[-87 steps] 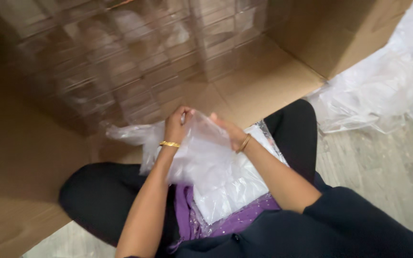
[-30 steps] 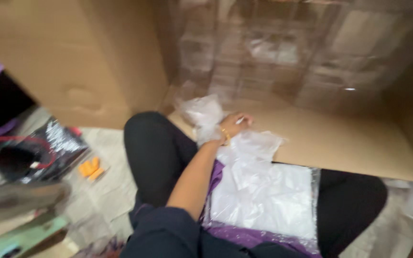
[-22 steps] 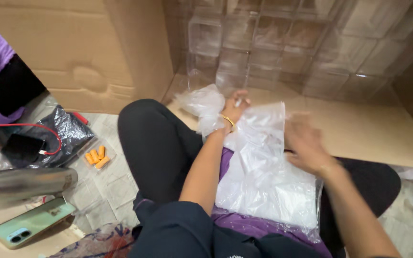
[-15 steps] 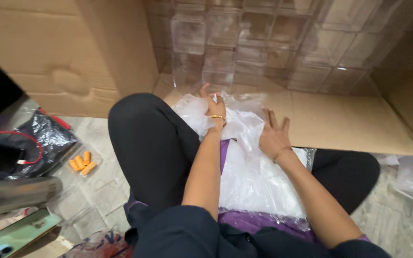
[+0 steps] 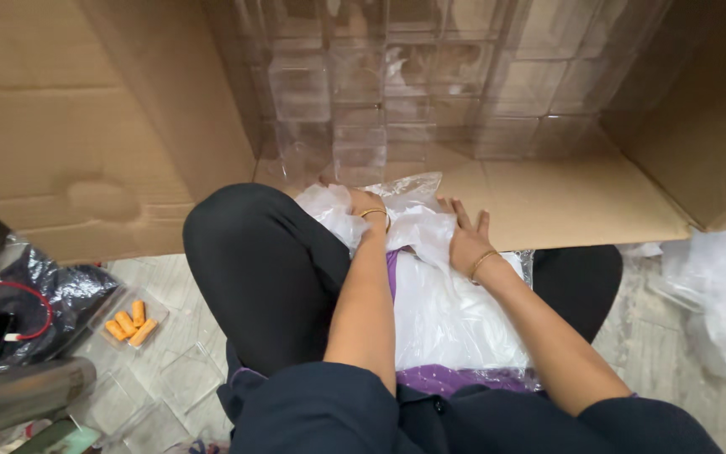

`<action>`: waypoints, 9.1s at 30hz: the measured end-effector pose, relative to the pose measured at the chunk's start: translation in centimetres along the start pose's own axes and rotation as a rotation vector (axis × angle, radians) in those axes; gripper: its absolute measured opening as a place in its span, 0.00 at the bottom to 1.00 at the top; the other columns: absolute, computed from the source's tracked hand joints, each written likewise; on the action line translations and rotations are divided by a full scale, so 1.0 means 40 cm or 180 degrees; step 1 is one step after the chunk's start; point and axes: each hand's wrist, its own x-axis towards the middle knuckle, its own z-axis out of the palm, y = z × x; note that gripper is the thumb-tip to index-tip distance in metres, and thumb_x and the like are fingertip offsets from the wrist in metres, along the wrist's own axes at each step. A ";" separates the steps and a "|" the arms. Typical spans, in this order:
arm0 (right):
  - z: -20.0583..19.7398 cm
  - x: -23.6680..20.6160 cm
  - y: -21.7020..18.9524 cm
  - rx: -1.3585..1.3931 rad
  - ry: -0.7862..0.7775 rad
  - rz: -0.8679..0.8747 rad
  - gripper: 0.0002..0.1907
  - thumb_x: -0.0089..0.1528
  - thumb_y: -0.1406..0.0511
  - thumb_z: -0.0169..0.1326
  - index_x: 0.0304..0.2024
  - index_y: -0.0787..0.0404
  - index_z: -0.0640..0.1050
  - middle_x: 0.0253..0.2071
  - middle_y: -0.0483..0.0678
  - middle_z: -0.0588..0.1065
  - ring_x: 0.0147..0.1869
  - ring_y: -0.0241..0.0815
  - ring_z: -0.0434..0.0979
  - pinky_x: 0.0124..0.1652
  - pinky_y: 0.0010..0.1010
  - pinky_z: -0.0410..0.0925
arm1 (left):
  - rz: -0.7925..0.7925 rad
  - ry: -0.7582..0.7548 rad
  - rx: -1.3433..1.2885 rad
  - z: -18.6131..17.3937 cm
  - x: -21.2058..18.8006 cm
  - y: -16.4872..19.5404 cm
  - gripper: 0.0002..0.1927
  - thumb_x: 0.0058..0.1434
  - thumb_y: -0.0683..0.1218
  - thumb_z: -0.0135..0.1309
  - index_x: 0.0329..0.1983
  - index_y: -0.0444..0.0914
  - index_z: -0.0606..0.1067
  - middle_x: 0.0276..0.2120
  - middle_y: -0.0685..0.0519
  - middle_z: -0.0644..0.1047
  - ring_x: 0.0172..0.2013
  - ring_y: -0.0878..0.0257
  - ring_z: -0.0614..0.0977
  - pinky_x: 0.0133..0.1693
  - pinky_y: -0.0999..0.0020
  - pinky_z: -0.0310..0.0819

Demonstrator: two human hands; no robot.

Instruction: The person sits on the floor inside a large cardboard box and unwraps clear plastic storage boxes from white plastic wrapping one at a time, stacking the unwrapped boxes with the others and tossing the discarded wrapping aside.

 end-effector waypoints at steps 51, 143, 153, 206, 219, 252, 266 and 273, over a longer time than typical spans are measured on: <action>-0.028 -0.008 -0.069 -0.0090 0.0092 0.0193 0.42 0.57 0.71 0.50 0.72 0.42 0.58 0.77 0.50 0.48 0.80 0.55 0.45 0.62 0.75 0.48 | 0.1068 -0.2092 0.1387 -0.156 0.325 0.048 0.17 0.62 0.50 0.53 0.50 0.38 0.80 0.54 0.39 0.76 0.55 0.42 0.78 0.54 0.51 0.73; -0.369 0.206 -0.026 0.7219 0.2419 -0.0106 0.03 0.66 0.71 0.54 0.36 0.62 0.73 0.34 0.47 0.75 0.44 0.46 0.81 0.40 0.31 0.76 | 0.0810 -0.2868 -0.2952 -0.244 0.327 0.040 0.24 0.65 0.60 0.60 0.53 0.39 0.77 0.38 0.60 0.74 0.36 0.66 0.69 0.40 0.68 0.60; -0.299 0.237 -0.084 0.7821 0.3110 -0.0199 0.02 0.67 0.67 0.53 0.39 0.57 0.73 0.28 0.46 0.71 0.40 0.46 0.78 0.32 0.31 0.72 | 0.0273 -0.3675 -0.2525 -0.212 0.246 0.050 0.32 0.63 0.65 0.57 0.63 0.43 0.70 0.60 0.60 0.71 0.62 0.67 0.68 0.62 0.66 0.58; -0.437 -0.036 -0.118 0.2208 0.1690 -0.0888 0.62 0.53 0.59 0.71 0.79 0.58 0.47 0.73 0.62 0.56 0.76 0.61 0.59 0.70 0.46 0.62 | -0.0176 -0.4619 -0.2630 -0.342 0.132 0.069 0.44 0.61 0.71 0.49 0.72 0.40 0.63 0.67 0.50 0.69 0.65 0.58 0.71 0.63 0.61 0.64; -0.427 -0.034 -0.106 0.1973 0.1560 -0.0794 0.62 0.53 0.54 0.71 0.78 0.59 0.47 0.73 0.63 0.57 0.75 0.63 0.60 0.70 0.45 0.60 | 0.0067 -0.4811 -0.2596 -0.380 0.123 0.087 0.39 0.59 0.70 0.52 0.64 0.41 0.65 0.57 0.45 0.73 0.57 0.57 0.76 0.46 0.64 0.77; -0.069 0.208 0.027 0.2127 0.2180 0.1293 0.43 0.58 0.59 0.66 0.70 0.62 0.61 0.62 0.64 0.65 0.62 0.68 0.68 0.61 0.51 0.65 | 0.1955 -0.1759 -0.1018 -0.120 0.221 -0.071 0.40 0.54 0.44 0.66 0.70 0.39 0.64 0.59 0.37 0.75 0.58 0.41 0.77 0.56 0.53 0.71; -0.184 -0.026 0.158 0.3965 0.1246 0.0270 0.29 0.61 0.76 0.56 0.65 0.60 0.70 0.68 0.49 0.67 0.71 0.46 0.68 0.65 0.35 0.66 | 0.1668 -0.0942 -0.0292 -0.032 0.108 -0.031 0.26 0.59 0.44 0.60 0.61 0.42 0.71 0.39 0.42 0.80 0.40 0.41 0.81 0.41 0.47 0.73; -0.211 0.104 -0.005 0.3027 0.1453 0.0420 0.27 0.60 0.78 0.48 0.61 0.60 0.74 0.66 0.52 0.68 0.68 0.47 0.69 0.57 0.35 0.73 | 0.1859 -0.1083 -0.1210 -0.306 0.119 0.041 0.16 0.69 0.44 0.52 0.59 0.39 0.70 0.37 0.43 0.79 0.36 0.46 0.83 0.40 0.54 0.75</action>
